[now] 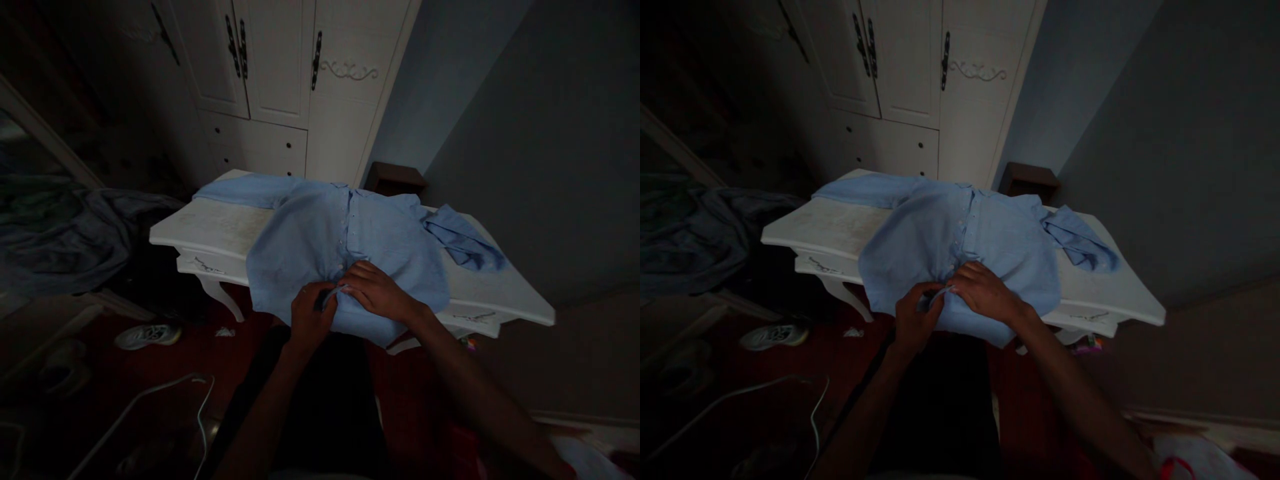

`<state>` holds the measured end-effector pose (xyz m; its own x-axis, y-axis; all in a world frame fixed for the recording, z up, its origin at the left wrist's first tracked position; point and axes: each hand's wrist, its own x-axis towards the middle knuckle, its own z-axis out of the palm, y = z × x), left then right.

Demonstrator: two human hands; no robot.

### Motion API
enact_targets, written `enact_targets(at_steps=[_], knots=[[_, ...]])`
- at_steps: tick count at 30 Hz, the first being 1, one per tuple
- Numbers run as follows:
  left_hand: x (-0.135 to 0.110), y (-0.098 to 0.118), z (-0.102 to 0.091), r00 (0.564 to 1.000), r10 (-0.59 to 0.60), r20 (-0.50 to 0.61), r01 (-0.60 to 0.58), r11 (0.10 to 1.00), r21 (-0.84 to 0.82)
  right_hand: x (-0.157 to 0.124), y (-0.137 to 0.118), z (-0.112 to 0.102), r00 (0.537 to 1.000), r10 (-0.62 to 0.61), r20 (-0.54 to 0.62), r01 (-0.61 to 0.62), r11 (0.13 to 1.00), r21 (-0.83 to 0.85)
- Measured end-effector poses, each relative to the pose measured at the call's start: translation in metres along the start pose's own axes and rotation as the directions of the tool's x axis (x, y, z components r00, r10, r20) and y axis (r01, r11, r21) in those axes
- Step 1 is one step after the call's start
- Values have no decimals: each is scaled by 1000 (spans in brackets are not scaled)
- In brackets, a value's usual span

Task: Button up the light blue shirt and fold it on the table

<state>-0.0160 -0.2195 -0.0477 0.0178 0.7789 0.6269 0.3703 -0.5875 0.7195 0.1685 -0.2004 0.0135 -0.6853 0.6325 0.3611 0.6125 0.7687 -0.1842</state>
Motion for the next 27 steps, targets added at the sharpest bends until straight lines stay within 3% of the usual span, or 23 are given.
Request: enact_targets(at_steps=[9,13,18,22,27], knots=[[2,-8,-2,978,208,-10,-207,977,52,-1,1,2,994,-25,-110,32,998,62],[2,-12,-3,968,249,19,-250,967,45,-5,-1,6,983,-34,-182,41,998,39],[4,-17,-7,941,332,67,-336,940,52,-7,0,7,983,-33,-179,38,999,29],[9,-17,-9,926,372,55,-376,924,73,-7,0,7,983,-28,-183,36,999,40],[12,-14,-10,917,396,38,-398,915,63,-5,-1,10,960,-27,-278,66,989,131]])
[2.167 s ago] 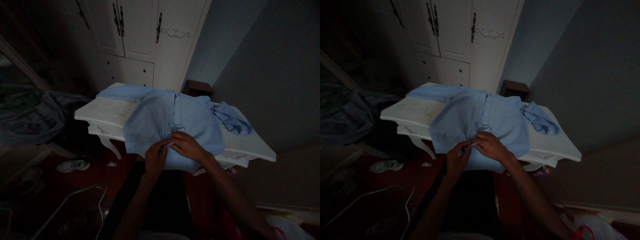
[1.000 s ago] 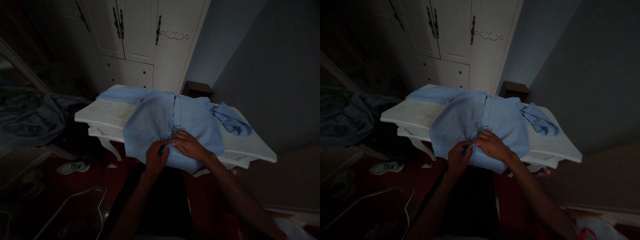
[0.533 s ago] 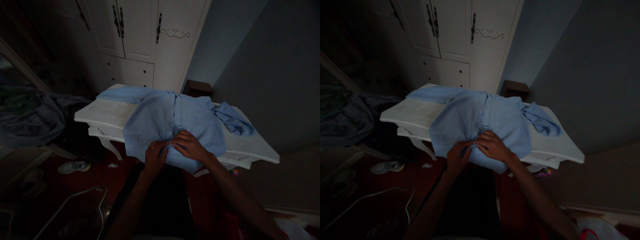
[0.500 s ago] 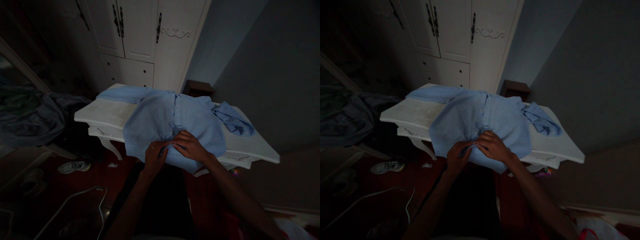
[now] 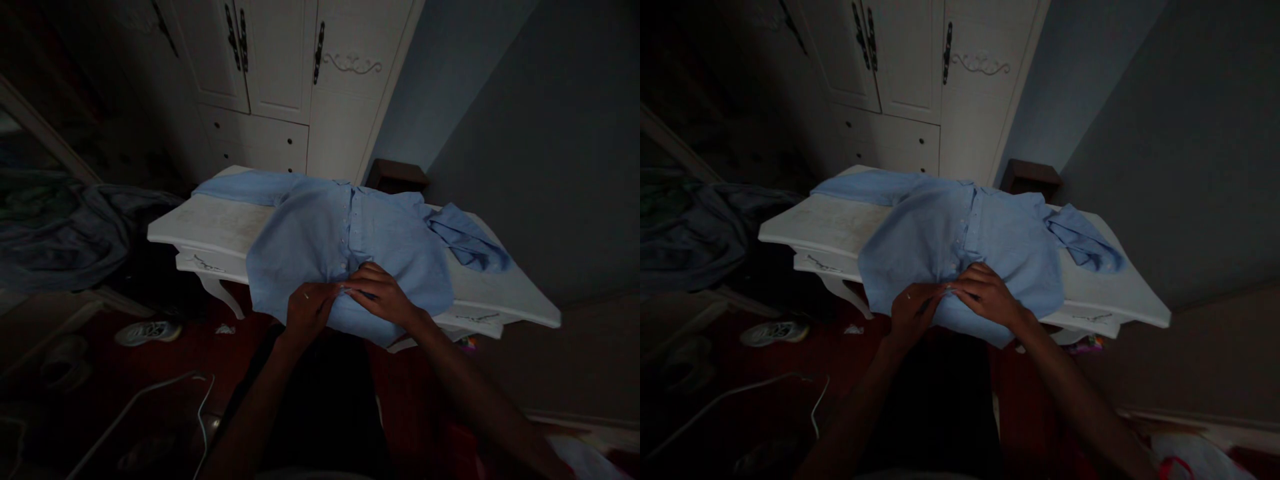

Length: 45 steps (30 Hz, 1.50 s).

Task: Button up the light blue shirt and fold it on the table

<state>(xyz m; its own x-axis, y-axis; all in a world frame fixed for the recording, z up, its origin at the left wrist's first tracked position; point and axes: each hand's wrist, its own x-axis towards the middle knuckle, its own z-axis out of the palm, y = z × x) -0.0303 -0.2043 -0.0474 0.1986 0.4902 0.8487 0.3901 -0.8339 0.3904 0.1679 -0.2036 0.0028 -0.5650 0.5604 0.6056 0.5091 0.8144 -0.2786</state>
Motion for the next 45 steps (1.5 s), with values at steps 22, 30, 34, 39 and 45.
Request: enact_targets(at_steps=[22,30,34,39,45], knots=[[-2,1,15,975,-199,-94,179,965,-190,-2,5,5,990,126,-67,-115,982,149],[-9,12,22,868,-481,-121,418,842,-341,-2,5,4,993,103,-54,-95,987,129],[-11,16,25,831,-538,-137,462,807,-369,-2,5,6,994,106,-31,-103,990,91],[-10,21,27,796,-571,-204,471,794,-383,-4,-6,8,972,196,-130,-189,980,63],[-19,26,30,819,-508,-267,412,844,-344,-15,-49,16,743,562,-364,-505,827,246]])
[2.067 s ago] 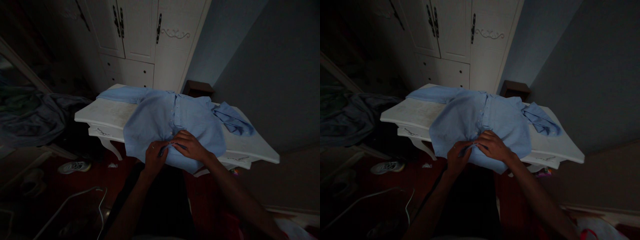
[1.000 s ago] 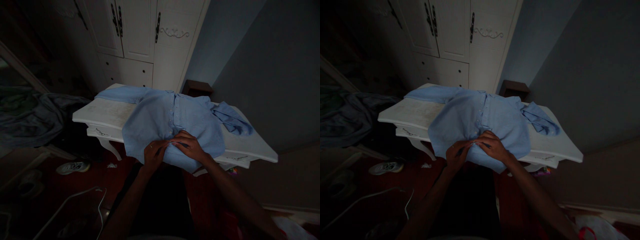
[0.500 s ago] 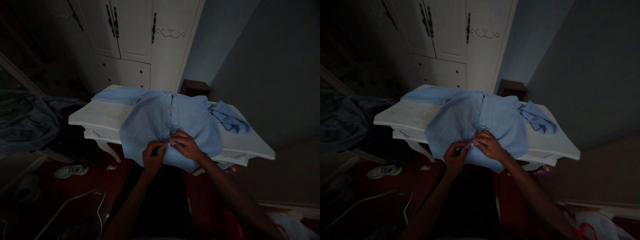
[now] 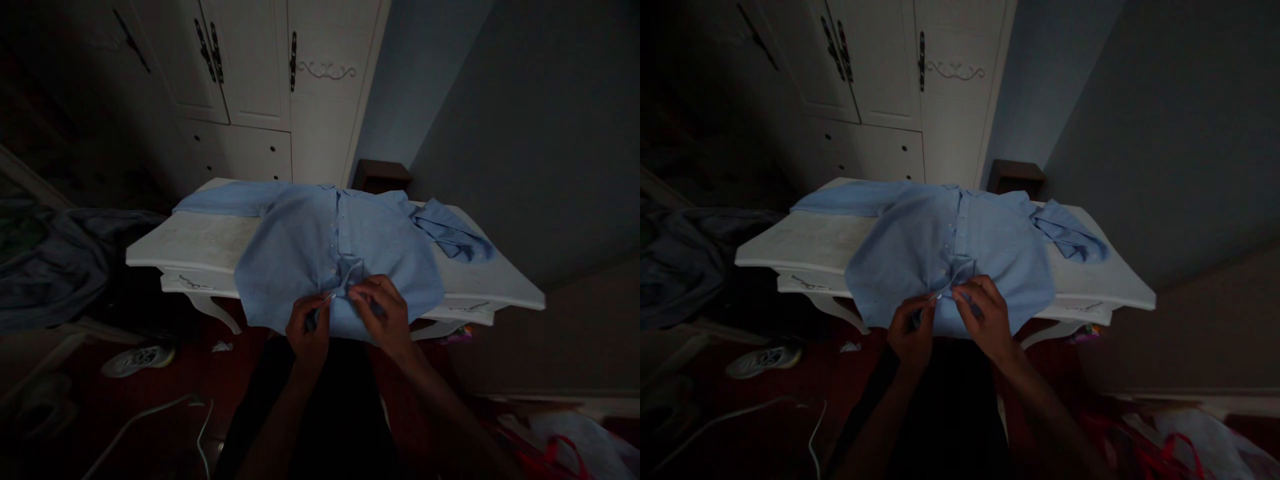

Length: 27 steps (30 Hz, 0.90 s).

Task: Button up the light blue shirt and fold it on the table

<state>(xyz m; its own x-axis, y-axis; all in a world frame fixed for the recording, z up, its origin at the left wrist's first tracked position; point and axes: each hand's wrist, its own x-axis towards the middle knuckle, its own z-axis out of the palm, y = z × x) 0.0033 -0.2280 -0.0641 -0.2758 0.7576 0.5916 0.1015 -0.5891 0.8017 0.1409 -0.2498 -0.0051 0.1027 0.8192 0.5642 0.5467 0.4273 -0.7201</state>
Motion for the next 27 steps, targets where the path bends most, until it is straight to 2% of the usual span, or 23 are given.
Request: enact_targets(at_steps=[1,2,4,5,7,9,13,19,23,27], knots=[[-2,-1,0,999,39,10,-39,999,0,-7,-3,3,991,131,7,-131,989,74],[-4,-2,-1,996,84,25,-84,996,5,-13,-5,6,962,268,45,-272,949,160],[-6,-3,-3,980,186,65,-188,982,28,-23,-6,14,857,495,146,-514,795,322],[-7,-3,-5,968,236,88,-240,970,44,-26,-5,17,803,568,180,-589,711,384],[-7,-3,-8,941,312,133,-324,943,77,-29,-4,24,733,649,204,-656,594,466],[-5,-2,-12,919,355,171,-375,921,102,-28,-5,28,703,679,211,-673,539,506],[0,-3,-19,905,365,217,-398,908,130,-23,-8,30,686,686,242,-688,504,521],[-5,-9,-20,911,352,214,-384,915,127,-24,-12,32,686,687,242,-709,553,438],[-5,-8,-21,938,260,229,-292,949,121,-26,-12,32,722,662,199,-681,632,369],[8,6,-25,913,311,263,-358,921,154,-27,-13,32,767,624,152,-637,709,303]])
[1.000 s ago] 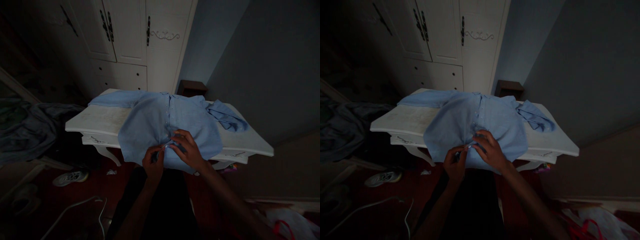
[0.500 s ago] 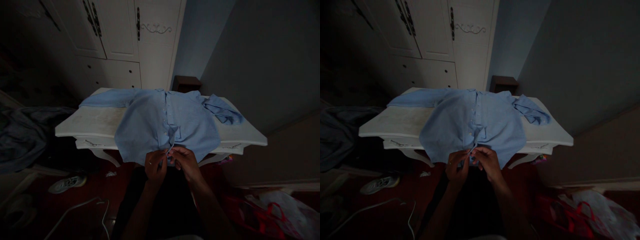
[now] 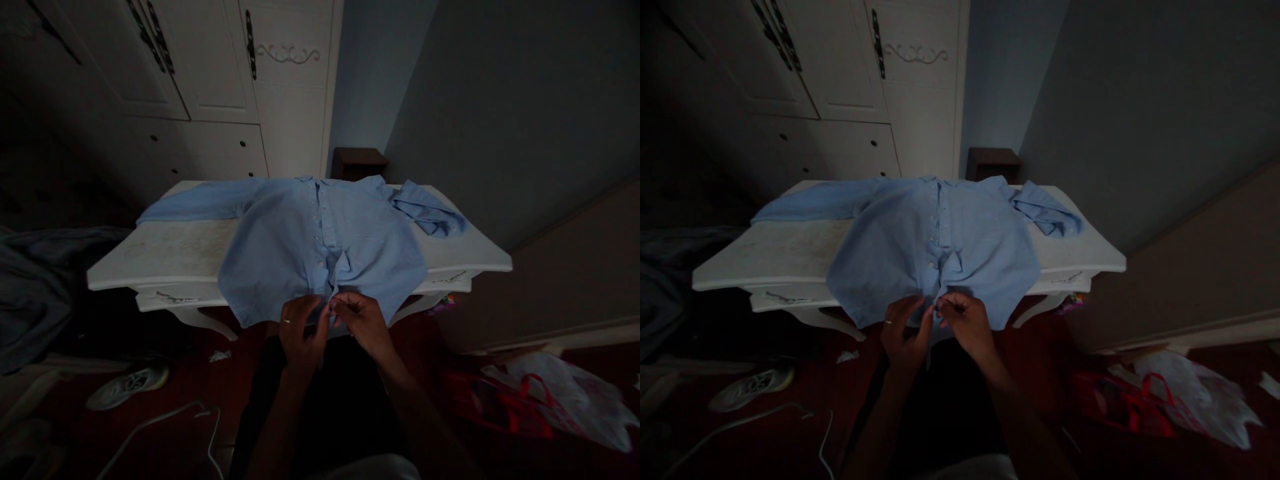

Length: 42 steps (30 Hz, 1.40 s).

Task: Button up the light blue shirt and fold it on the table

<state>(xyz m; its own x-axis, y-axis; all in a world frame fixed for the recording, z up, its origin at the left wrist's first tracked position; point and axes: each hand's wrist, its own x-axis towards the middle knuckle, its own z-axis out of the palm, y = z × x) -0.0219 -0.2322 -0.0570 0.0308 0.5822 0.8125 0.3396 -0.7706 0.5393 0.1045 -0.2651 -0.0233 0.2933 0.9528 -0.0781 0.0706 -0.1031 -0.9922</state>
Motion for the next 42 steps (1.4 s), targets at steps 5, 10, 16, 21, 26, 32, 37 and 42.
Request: enact_targets(at_steps=[5,10,16,21,26,32,37,42], knots=[[20,5,-8,995,4,98,-11,998,67,-4,-4,1,995,-95,-10,94,992,-86],[28,3,-10,982,-62,178,60,998,21,-6,-6,-1,996,-88,5,88,987,-134],[28,3,-11,961,-194,197,200,980,-10,-7,-5,-6,995,-95,32,98,989,-113],[23,5,-10,913,-366,182,382,922,-64,-7,-6,-9,997,-55,58,58,998,-40],[14,9,-10,797,-555,238,599,779,-185,-4,-6,-9,995,-11,101,4,997,72],[-1,3,-13,734,-613,293,672,718,-183,-2,2,-10,994,-37,100,32,998,57],[-13,-32,-32,761,-647,42,647,763,21,-4,17,-31,997,-69,-14,69,997,-33],[-20,-87,-69,700,-659,-274,706,695,131,-12,51,-79,866,-158,-474,114,986,-120]])
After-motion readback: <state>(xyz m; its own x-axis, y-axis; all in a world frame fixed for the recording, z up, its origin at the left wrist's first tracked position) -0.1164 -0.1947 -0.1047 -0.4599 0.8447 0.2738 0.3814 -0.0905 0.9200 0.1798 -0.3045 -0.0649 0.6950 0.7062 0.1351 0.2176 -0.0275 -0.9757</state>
